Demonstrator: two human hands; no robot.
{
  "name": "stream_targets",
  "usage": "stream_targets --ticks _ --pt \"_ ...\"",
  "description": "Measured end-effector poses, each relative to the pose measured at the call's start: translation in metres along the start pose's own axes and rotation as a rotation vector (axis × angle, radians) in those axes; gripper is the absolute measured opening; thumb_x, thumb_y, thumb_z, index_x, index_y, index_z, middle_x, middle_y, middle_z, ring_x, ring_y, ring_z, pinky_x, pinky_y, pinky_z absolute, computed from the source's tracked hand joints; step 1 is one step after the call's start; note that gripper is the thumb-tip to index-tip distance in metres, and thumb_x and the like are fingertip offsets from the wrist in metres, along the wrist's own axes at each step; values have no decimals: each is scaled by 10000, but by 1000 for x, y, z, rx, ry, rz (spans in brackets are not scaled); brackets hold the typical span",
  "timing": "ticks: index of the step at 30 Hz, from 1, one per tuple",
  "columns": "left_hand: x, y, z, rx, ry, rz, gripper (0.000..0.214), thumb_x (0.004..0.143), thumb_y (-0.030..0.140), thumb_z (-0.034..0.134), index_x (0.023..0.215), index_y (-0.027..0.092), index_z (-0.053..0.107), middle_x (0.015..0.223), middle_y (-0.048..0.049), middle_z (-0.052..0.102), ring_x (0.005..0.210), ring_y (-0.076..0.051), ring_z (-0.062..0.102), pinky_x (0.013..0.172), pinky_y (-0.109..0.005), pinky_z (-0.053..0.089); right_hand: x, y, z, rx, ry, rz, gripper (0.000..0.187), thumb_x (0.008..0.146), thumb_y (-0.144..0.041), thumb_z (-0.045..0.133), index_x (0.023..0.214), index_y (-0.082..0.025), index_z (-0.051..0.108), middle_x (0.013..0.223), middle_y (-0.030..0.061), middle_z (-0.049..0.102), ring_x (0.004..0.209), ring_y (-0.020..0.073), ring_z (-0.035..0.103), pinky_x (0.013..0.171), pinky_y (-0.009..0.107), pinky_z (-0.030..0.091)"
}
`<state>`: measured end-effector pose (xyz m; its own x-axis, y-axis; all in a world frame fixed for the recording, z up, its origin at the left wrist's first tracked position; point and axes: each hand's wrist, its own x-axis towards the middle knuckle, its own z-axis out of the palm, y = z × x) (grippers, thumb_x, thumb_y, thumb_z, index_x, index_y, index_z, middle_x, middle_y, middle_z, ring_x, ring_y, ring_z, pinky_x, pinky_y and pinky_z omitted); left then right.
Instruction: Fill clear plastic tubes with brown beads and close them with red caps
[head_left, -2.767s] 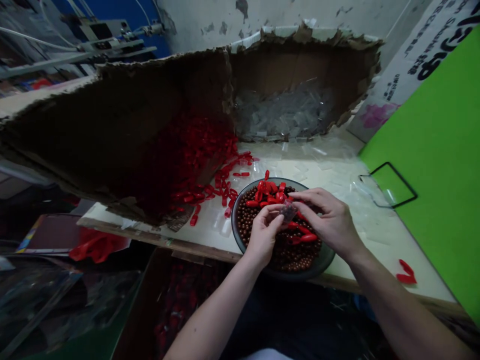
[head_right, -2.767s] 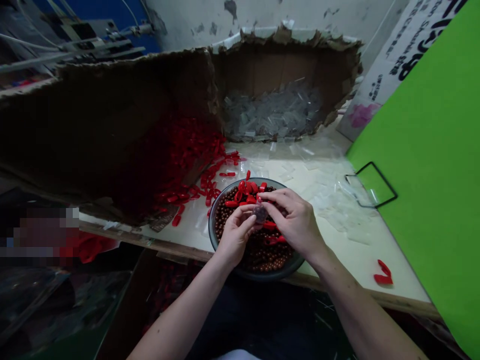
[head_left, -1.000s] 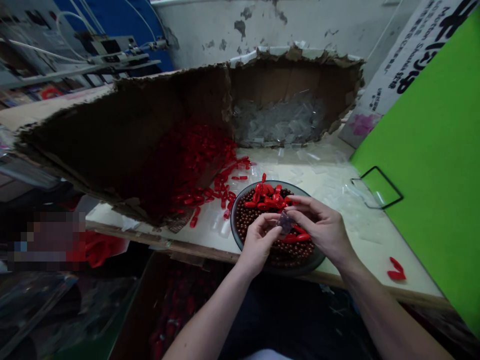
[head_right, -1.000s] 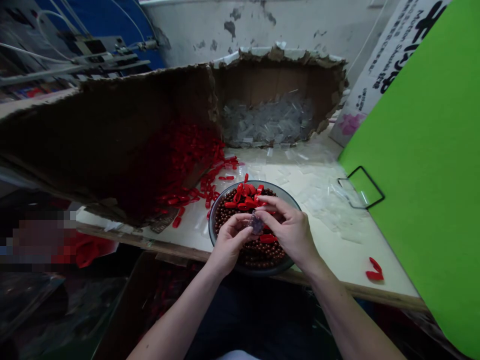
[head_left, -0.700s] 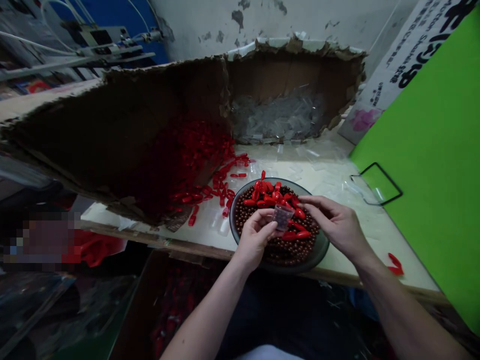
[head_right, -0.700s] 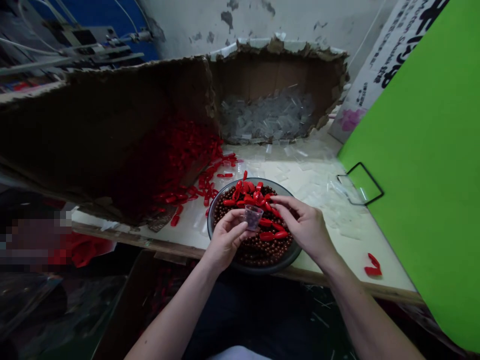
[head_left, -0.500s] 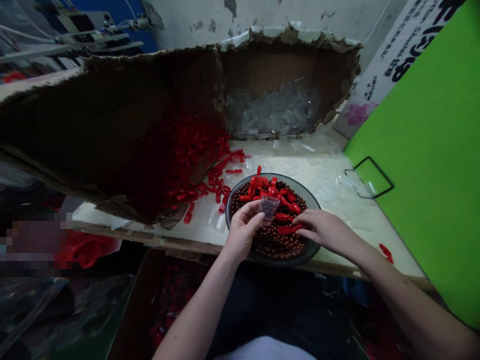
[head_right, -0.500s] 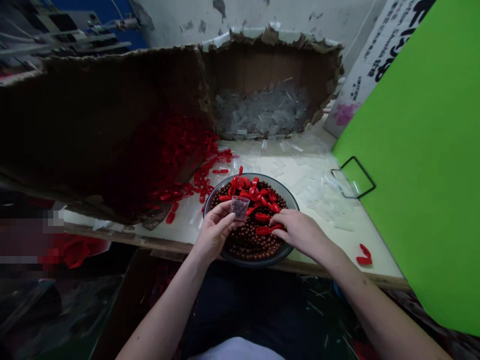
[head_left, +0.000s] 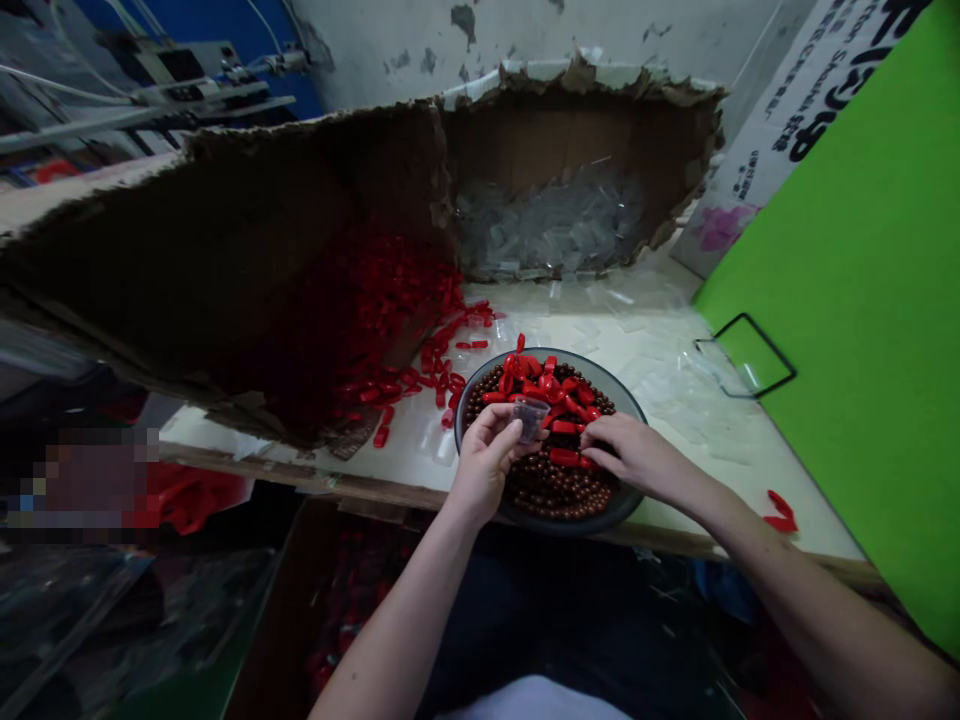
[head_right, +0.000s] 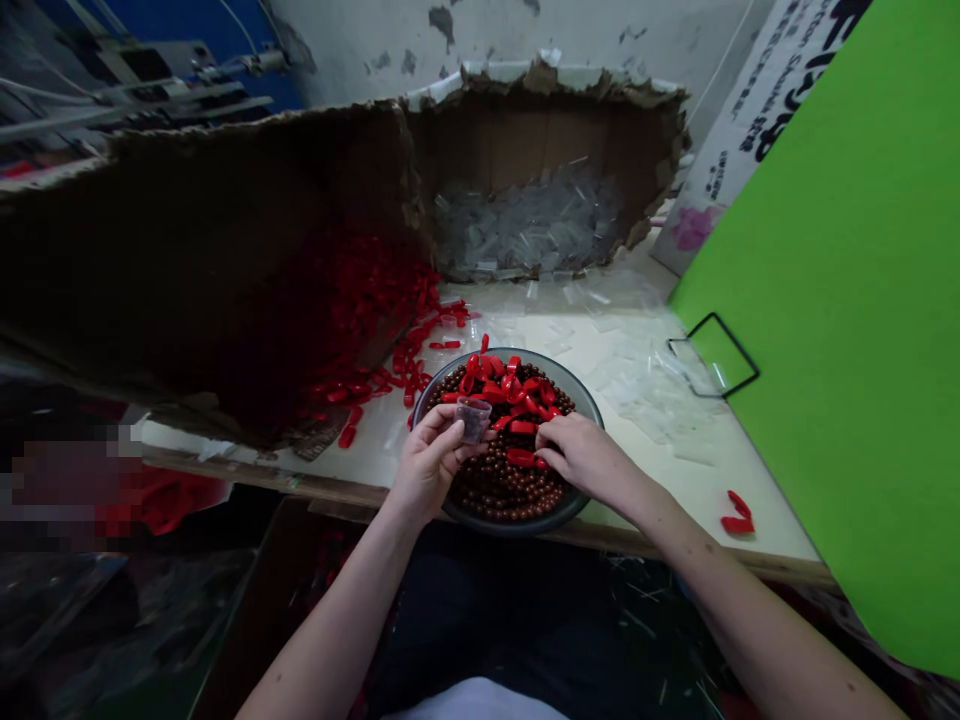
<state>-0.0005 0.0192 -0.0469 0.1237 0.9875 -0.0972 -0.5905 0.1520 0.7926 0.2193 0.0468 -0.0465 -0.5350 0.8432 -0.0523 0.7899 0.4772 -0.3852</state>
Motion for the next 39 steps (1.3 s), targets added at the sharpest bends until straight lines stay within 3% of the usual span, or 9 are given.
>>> stream_targets --ticks 5,10,13,17,22,27,34,36,39 --pt "-1 -1 9 -1 8 -76 288 755 265 705 973 141 561 909 -83 716 791 -192 706 724 -286 534 3 -9 12 -22 3 -6 204 845 -286 612 1025 -200 652 950 81 691 890 240 595 823 370 445" --pt "-3 1 14 -42 27 -108 401 682 230 758 1032 141 585 955 -81 707 822 -196 698 738 -295 531 6 -14 16 -3 -19 -14 169 841 -237 582 984 -197 663 914 90 687 887 240 607 826 374 451" --pt "-2 0 12 -41 19 -112 388 697 255 750 1034 145 595 958 -81 706 791 -196 700 718 -298 532 3 -15 3 137 51 31 146 845 -253 557 957 -199 635 943 69 685 878 219 623 807 348 464" --pt "0 -5 8 39 15 -66 295 758 295 710 1005 156 627 902 -53 704 721 -148 674 656 -252 523 -4 -20 -27 304 113 94 190 864 -310 535 1010 -212 608 948 36 696 752 176 639 655 286 476" --pt "-1 -10 4 166 -22 -23 273 793 315 680 1035 187 665 958 -42 689 771 -119 633 629 -197 499 -3 -29 -61 382 104 33 223 830 -331 599 1012 -232 680 987 32 715 841 175 664 725 276 499" --pt "-4 -9 7 291 -50 -10 264 802 316 663 1037 198 689 1009 -50 687 822 -136 617 642 -194 498 8 -37 -83 215 -21 -37 210 795 -347 632 953 -255 734 895 13 728 793 174 659 710 272 482" --pt "-7 -8 13 382 -134 -35 244 820 288 640 1030 182 705 988 -65 701 836 -152 626 685 -208 494 33 -61 -99 -99 -303 -35 81 713 -238 664 716 -259 742 573 -1 652 493 147 558 461 257 329" --pt "-6 -10 12 363 -124 -41 253 811 299 652 1024 175 704 941 -62 702 799 -145 618 671 -213 494 43 -66 -103 -130 -306 -42 26 678 -252 693 683 -245 718 547 -5 629 462 136 533 441 253 301" --pt "-3 -13 8 237 -74 -65 286 785 321 684 1025 166 691 868 -50 695 724 -123 612 637 -214 497 53 -67 -105 -29 -252 -26 153 640 -303 736 761 -232 676 633 -8 658 536 146 572 460 242 336"
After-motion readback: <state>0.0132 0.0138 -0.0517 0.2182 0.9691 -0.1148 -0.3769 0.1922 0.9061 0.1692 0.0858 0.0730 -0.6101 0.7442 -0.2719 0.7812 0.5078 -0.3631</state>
